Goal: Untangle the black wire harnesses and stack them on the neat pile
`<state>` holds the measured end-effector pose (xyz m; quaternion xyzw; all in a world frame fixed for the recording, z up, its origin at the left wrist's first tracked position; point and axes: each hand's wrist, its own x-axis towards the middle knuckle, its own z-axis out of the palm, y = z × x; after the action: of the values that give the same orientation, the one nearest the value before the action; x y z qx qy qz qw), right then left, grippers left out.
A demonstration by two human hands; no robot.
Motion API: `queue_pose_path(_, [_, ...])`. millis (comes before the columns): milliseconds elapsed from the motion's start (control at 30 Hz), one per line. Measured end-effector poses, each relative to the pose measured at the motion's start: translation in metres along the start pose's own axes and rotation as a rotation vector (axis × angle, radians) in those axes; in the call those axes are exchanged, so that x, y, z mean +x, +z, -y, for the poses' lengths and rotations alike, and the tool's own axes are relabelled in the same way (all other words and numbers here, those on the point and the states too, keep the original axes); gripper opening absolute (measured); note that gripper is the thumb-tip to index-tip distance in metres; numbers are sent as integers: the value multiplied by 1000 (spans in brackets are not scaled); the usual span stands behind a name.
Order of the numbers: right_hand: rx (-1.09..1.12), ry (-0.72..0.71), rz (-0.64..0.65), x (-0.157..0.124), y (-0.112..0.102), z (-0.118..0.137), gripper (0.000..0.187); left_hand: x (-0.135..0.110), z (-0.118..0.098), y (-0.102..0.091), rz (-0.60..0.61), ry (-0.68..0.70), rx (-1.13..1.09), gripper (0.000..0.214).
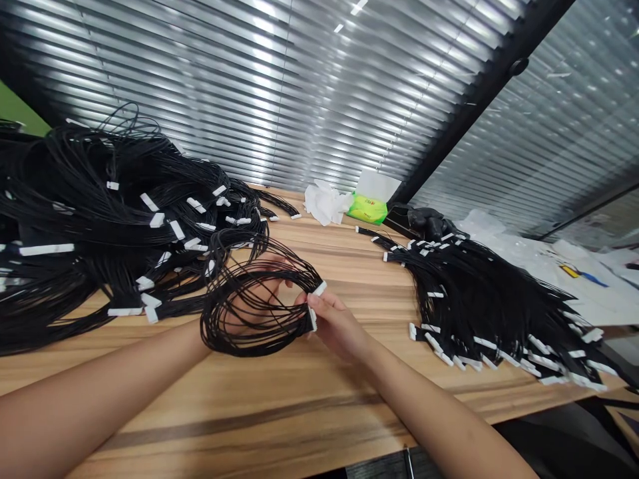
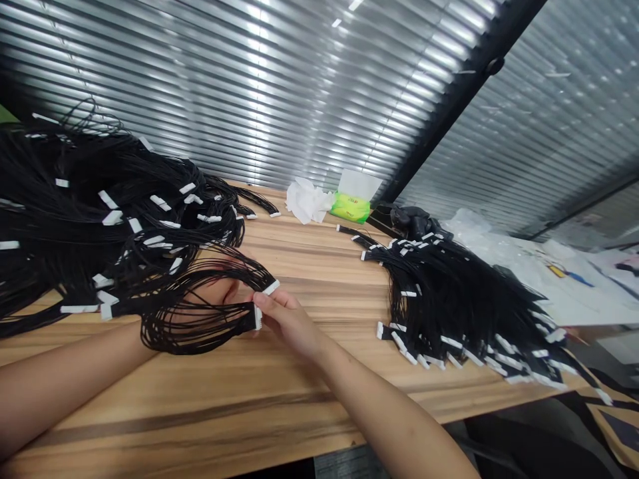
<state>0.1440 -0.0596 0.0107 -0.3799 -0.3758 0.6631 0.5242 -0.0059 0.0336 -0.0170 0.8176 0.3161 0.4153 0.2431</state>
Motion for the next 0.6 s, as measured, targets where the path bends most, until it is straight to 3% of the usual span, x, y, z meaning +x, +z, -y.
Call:
queue_pose_path(100, [-3,-7,-14,1,0,0,35,-3,-1,-6,115,111,158,26])
queue_pose_path(200, [-12,-2,-13,1,1,-1,34,-4,-9,-9,115,157,403,19])
queue_pose_path(267, [-26,-4,-6,2,0,-2,34,-3,-15,-10,118,166,428,17])
queue_pose_path(433, [-107,-10,3,2,-2,-5,36,2,-18,-9,226,142,172,17])
queue_pose_path(600, [-146,-61,-12,2,-4,-9,36,4,-9,4,311,-162,-307,36])
